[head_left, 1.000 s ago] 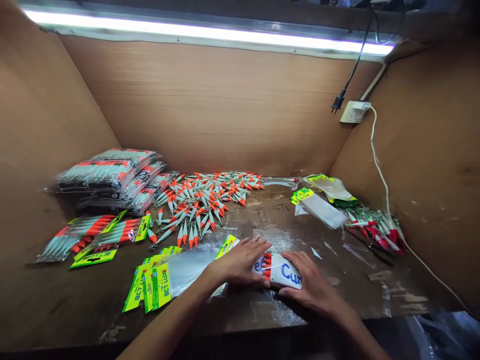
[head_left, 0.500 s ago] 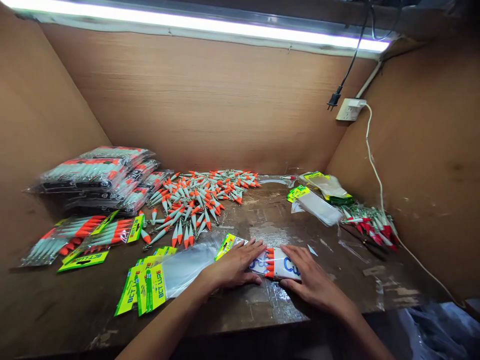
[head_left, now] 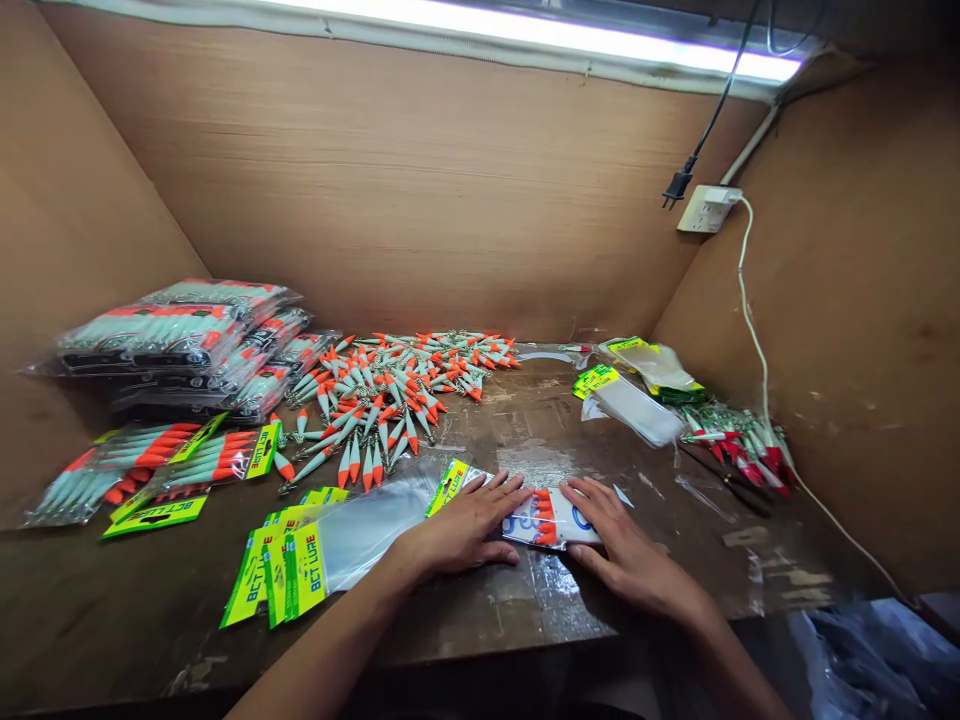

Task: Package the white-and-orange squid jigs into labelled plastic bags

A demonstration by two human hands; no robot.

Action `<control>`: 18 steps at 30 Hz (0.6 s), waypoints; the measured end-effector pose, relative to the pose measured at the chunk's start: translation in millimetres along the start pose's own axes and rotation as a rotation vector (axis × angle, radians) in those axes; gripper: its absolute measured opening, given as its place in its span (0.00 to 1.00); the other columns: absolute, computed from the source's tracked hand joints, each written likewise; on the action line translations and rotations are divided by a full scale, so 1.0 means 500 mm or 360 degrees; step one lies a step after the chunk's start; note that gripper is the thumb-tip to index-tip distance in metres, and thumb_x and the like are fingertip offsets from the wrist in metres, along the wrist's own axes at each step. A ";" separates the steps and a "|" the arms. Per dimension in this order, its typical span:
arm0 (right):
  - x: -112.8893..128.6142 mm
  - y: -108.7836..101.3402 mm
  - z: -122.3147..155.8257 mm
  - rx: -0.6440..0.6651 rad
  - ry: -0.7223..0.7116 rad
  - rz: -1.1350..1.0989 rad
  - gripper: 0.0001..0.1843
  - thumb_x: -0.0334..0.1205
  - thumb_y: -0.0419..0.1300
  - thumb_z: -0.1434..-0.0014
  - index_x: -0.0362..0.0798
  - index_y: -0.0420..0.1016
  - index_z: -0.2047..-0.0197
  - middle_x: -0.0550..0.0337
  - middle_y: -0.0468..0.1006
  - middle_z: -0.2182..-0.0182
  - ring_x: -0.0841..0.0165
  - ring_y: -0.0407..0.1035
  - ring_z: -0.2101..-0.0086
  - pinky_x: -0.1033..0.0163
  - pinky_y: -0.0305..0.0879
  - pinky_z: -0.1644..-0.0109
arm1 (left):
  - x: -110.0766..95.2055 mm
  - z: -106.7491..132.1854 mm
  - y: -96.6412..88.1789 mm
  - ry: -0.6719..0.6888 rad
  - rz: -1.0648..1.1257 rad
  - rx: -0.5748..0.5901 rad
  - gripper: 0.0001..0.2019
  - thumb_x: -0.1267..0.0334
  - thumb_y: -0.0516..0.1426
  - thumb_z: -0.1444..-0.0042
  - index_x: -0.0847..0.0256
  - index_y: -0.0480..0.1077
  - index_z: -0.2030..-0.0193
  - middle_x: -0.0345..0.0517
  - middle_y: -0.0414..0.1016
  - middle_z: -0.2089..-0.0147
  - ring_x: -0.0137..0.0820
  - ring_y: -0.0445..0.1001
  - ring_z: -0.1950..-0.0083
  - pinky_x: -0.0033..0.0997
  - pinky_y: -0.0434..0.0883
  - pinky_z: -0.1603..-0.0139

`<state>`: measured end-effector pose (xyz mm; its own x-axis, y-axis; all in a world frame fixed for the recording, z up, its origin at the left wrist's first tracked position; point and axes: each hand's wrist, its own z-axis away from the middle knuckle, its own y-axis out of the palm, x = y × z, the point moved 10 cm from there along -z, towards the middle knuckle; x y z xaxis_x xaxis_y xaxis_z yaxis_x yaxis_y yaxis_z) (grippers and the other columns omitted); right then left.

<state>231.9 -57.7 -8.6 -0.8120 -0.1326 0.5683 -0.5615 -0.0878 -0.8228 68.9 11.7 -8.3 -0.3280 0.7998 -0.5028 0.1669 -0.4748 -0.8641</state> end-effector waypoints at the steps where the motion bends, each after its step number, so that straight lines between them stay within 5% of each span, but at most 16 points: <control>1: -0.001 0.000 -0.001 -0.0005 0.0008 0.0007 0.36 0.48 0.56 0.33 0.59 0.50 0.26 0.56 0.53 0.28 0.58 0.41 0.29 0.45 0.43 0.27 | -0.001 0.000 0.001 0.0008 -0.0011 0.0006 0.42 0.39 0.56 0.39 0.45 0.41 0.24 0.52 0.42 0.23 0.48 0.42 0.23 0.59 0.46 0.27; 13: 0.018 0.001 -0.005 -0.0256 -0.0010 0.0057 0.37 0.47 0.60 0.36 0.56 0.53 0.27 0.53 0.59 0.32 0.57 0.51 0.32 0.48 0.52 0.29 | -0.020 -0.002 0.021 -0.0133 -0.0236 -0.0013 0.55 0.26 0.51 0.48 0.49 0.31 0.23 0.56 0.32 0.22 0.55 0.33 0.22 0.62 0.40 0.27; 18: 0.031 -0.001 -0.003 -0.0312 -0.0012 0.0025 0.45 0.44 0.63 0.40 0.58 0.46 0.25 0.55 0.58 0.31 0.58 0.50 0.32 0.48 0.52 0.29 | -0.027 -0.002 0.024 -0.0110 -0.0232 -0.0031 0.55 0.26 0.52 0.48 0.49 0.31 0.23 0.56 0.33 0.21 0.56 0.35 0.23 0.63 0.41 0.27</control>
<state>219.3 -58.0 0.9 -0.8201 -0.1398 0.5548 -0.5697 0.1085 -0.8147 76.4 -4.0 -11.8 -0.4132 0.8322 -0.3698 0.1309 -0.3476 -0.9285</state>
